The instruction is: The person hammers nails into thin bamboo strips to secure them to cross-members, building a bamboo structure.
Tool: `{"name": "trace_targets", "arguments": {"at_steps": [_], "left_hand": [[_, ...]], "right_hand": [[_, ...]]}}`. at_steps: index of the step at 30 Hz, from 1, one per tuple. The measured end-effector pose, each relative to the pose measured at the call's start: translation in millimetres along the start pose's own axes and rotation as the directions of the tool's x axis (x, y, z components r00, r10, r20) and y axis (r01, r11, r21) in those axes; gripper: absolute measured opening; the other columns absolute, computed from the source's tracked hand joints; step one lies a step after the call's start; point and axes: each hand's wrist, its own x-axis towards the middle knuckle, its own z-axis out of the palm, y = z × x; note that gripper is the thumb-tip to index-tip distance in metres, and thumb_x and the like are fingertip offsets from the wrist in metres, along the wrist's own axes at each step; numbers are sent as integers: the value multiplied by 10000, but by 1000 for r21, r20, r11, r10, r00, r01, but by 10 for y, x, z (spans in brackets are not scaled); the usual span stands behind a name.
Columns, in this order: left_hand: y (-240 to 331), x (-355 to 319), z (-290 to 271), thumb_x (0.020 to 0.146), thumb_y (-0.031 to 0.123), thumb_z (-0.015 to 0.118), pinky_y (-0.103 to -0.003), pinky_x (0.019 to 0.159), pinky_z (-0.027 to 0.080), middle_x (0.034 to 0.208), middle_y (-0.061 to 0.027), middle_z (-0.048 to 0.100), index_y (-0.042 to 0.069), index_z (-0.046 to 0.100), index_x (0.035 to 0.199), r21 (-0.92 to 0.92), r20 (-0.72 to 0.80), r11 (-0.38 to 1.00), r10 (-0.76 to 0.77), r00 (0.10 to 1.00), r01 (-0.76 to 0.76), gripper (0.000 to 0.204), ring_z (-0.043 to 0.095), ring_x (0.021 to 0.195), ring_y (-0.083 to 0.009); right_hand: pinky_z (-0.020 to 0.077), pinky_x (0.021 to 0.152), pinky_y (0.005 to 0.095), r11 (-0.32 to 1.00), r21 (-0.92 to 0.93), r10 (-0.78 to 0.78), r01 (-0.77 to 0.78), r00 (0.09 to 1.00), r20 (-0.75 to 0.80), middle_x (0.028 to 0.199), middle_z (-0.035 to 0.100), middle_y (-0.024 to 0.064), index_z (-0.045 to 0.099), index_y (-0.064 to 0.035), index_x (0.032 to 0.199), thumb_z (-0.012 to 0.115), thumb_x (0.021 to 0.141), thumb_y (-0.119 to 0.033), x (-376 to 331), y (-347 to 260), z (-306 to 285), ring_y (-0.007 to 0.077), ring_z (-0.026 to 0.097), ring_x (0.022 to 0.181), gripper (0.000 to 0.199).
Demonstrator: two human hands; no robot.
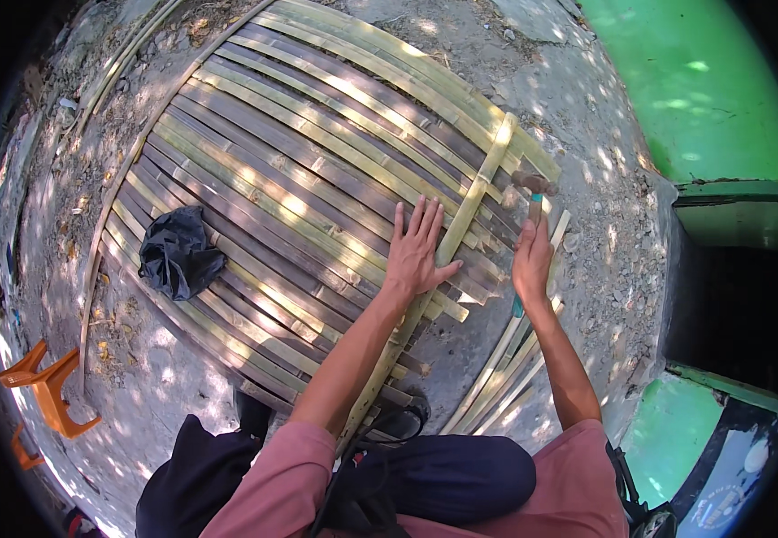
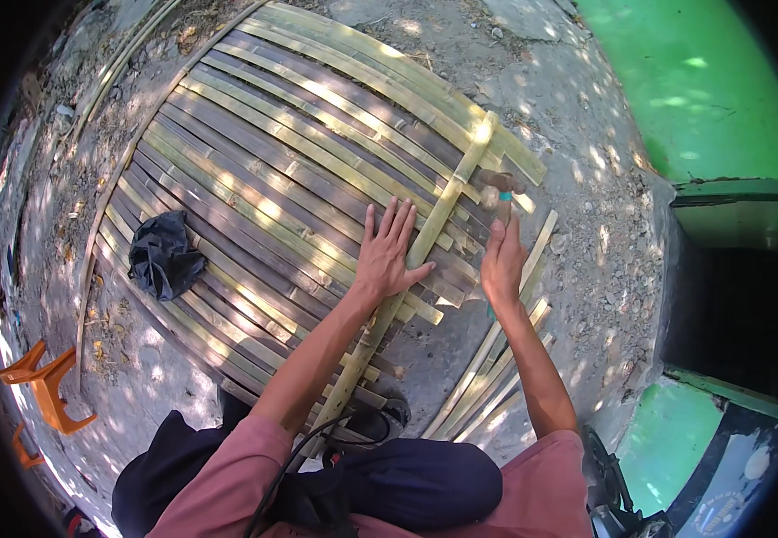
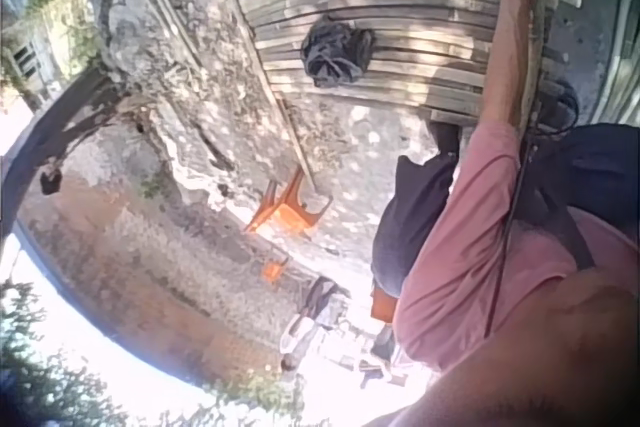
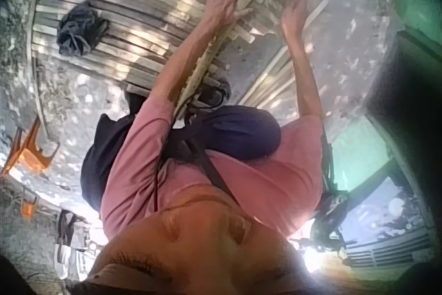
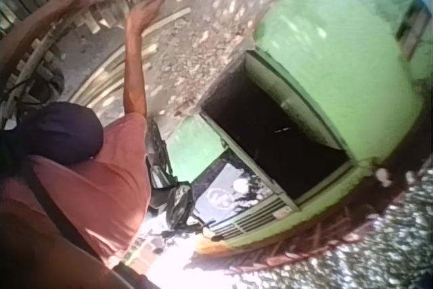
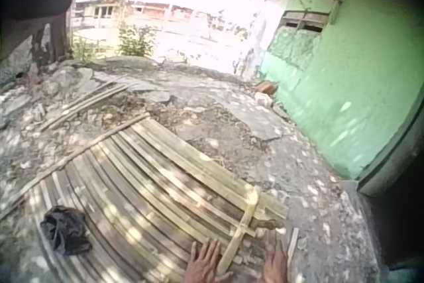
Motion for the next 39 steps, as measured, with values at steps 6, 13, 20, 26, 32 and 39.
{"name": "trace_targets", "arguments": {"at_steps": [6,13,20,26,32,39], "left_hand": [[-42,-21,-25,875,777,636,-615,1377,-10,1808,-157,293,-1,279,1732,-22,-2,1000,-11,1000,11,1211,165,1709,-329],[32,37,-42,848,771,667,-621,1377,-6,1816,-153,277,13,253,1744,-31,-4,1000,-8,1000,8,1245,158,1711,-330],[-70,-66,-30,835,766,685,-621,1376,-11,1824,-153,255,11,251,1743,-43,1,999,-24,1000,24,1258,145,1713,-331],[-32,-29,0,850,772,673,-635,1371,-20,1827,-155,243,50,254,1751,-67,-19,998,-20,1000,18,1228,132,1715,-342],[-105,-81,43,985,626,642,-683,1358,49,1783,-154,332,247,390,1723,13,-55,973,230,972,-229,867,247,1677,-378],[-22,-84,68,1026,553,627,-679,1358,95,1652,-152,491,238,476,1675,-66,-31,975,212,977,-214,737,365,1613,-380]], "right_hand": [[456,670,652,949,-233,-109,213,914,391,798,673,351,532,-9,1120,540,1152,-251,-116,-86,-20,603,660,831,244],[456,641,624,937,-249,-123,247,897,425,793,662,328,528,3,1101,529,1157,-216,-507,232,139,600,653,798,226],[457,674,666,999,21,28,-27,998,-53,791,659,363,540,-10,1122,558,1143,-251,-427,-219,230,613,659,829,243],[445,618,612,966,-218,-83,138,966,244,766,674,293,563,-7,1107,535,1160,-281,-545,192,64,572,661,761,280],[456,598,485,984,-27,175,-175,985,-6,658,570,139,600,-22,1126,496,1183,-339,-1238,423,-298,331,610,601,338],[466,617,468,974,-73,215,-213,976,21,670,579,123,626,-22,1108,502,1172,-357,-1907,872,-519,312,607,614,363]]}}
